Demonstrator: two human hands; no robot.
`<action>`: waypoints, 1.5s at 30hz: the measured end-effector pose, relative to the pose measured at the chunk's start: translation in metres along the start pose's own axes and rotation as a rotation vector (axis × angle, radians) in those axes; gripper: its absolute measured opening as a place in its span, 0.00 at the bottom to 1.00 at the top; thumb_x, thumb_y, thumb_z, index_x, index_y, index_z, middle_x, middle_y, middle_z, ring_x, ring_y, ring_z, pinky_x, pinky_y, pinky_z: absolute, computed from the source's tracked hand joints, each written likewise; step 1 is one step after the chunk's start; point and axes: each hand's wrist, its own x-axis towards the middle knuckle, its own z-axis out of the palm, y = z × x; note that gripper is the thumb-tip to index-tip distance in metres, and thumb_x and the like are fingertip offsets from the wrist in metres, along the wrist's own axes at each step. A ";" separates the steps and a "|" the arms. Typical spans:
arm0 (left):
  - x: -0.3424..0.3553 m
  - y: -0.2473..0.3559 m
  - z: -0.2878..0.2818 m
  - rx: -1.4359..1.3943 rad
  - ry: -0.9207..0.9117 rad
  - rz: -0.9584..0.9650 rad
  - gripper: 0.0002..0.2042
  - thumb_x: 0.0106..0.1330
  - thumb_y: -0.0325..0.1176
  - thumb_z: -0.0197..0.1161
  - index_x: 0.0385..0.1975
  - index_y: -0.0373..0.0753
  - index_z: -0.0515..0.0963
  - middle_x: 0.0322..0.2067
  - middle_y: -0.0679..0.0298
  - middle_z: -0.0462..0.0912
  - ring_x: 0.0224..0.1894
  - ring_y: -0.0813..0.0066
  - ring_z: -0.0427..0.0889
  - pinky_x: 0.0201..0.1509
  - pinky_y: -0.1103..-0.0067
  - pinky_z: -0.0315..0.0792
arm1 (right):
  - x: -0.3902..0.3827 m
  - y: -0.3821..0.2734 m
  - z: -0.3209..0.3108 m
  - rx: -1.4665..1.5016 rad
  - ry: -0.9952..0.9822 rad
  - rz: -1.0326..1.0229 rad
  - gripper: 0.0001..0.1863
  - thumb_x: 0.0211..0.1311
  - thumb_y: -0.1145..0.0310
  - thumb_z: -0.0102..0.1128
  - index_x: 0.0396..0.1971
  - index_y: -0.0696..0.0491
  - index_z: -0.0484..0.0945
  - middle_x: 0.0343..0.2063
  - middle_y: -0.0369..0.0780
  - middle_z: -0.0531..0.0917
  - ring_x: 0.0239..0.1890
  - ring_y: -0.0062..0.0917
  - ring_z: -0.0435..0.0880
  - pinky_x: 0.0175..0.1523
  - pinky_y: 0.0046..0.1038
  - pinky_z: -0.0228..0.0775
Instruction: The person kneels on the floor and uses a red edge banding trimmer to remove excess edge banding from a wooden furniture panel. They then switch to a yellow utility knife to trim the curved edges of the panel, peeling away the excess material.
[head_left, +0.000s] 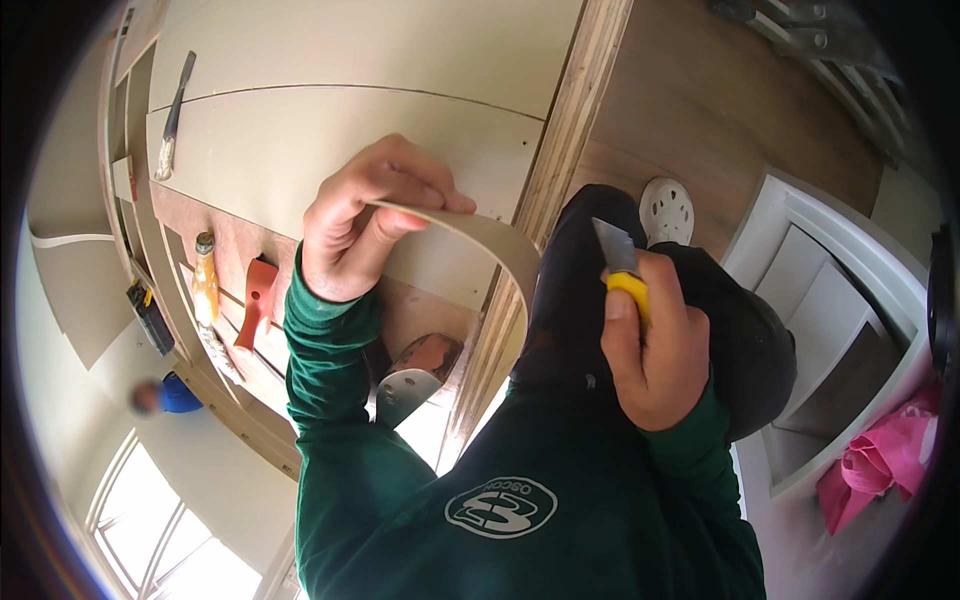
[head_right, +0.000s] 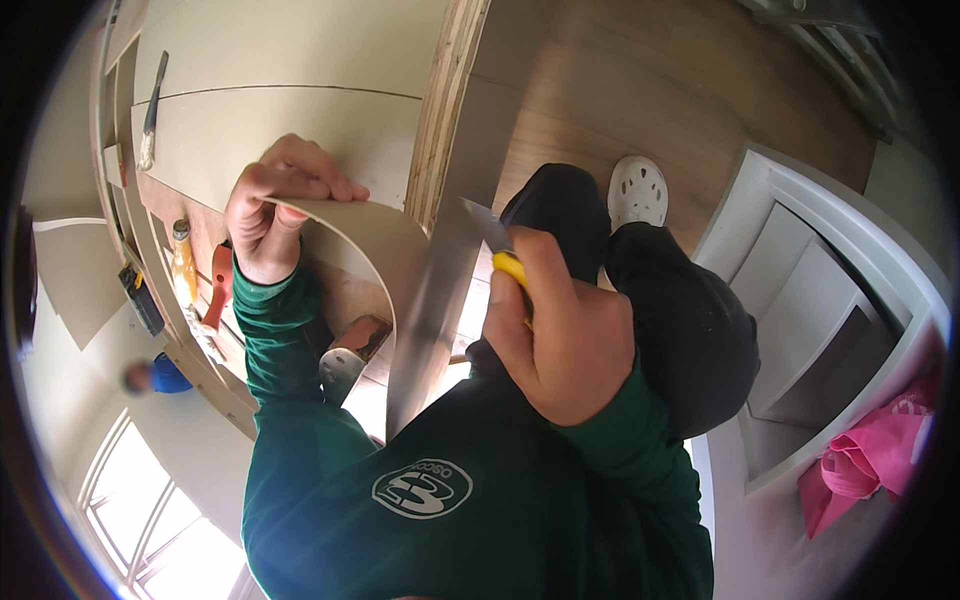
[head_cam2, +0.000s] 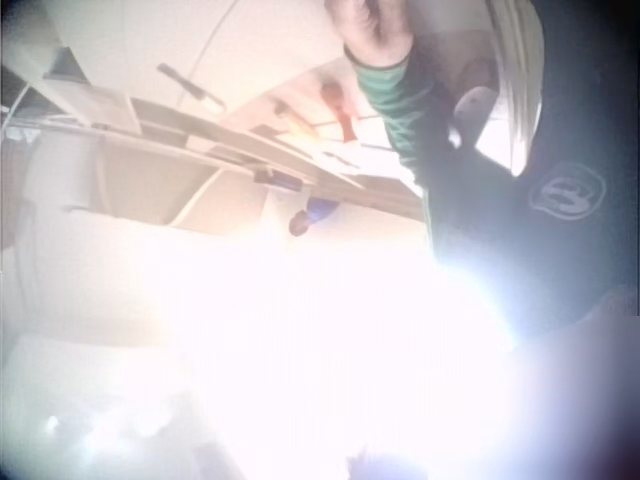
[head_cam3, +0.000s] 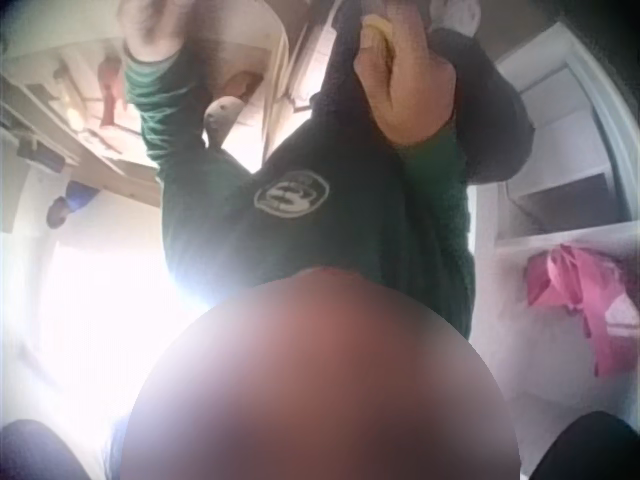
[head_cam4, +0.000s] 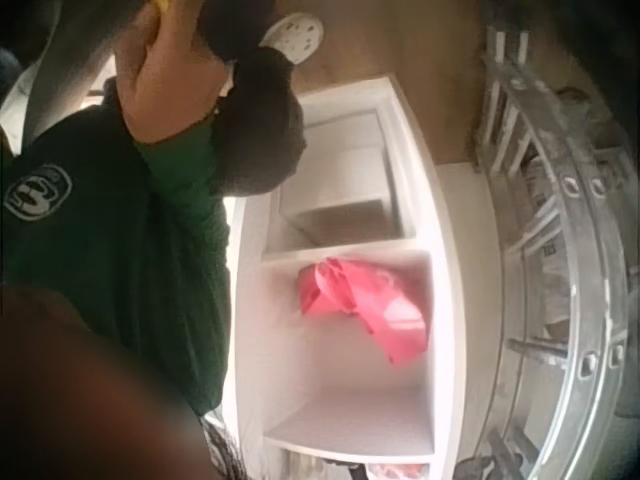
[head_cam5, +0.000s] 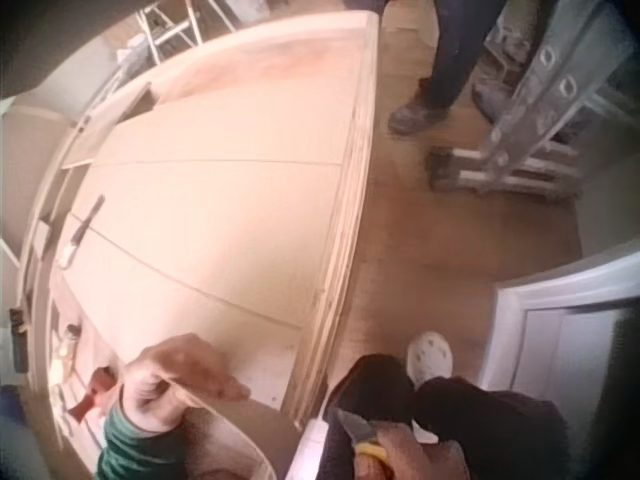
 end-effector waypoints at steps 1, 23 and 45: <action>0.000 0.000 0.000 0.009 0.000 -0.010 0.08 0.70 0.30 0.56 0.37 0.30 0.73 0.35 0.51 0.77 0.36 0.62 0.85 0.43 0.73 0.80 | -0.001 0.001 0.001 0.023 -0.053 -0.024 0.10 0.68 0.73 0.48 0.47 0.57 0.71 0.19 0.41 0.75 0.16 0.25 0.75 0.27 0.21 0.64; 0.001 0.000 0.001 -0.011 0.008 -0.009 0.08 0.70 0.30 0.56 0.37 0.30 0.74 0.34 0.51 0.77 0.36 0.63 0.85 0.42 0.73 0.79 | 0.002 0.010 0.014 0.304 -0.214 0.152 0.09 0.71 0.73 0.43 0.46 0.56 0.70 0.12 0.32 0.70 0.13 0.11 0.69 0.21 0.18 0.58; 0.002 0.000 0.000 -0.019 -0.010 -0.007 0.09 0.70 0.32 0.57 0.39 0.30 0.73 0.35 0.50 0.77 0.37 0.62 0.85 0.42 0.72 0.80 | 0.009 0.006 0.008 0.390 -0.301 0.210 0.08 0.72 0.72 0.41 0.40 0.59 0.69 0.11 0.32 0.68 0.11 0.12 0.65 0.20 0.18 0.55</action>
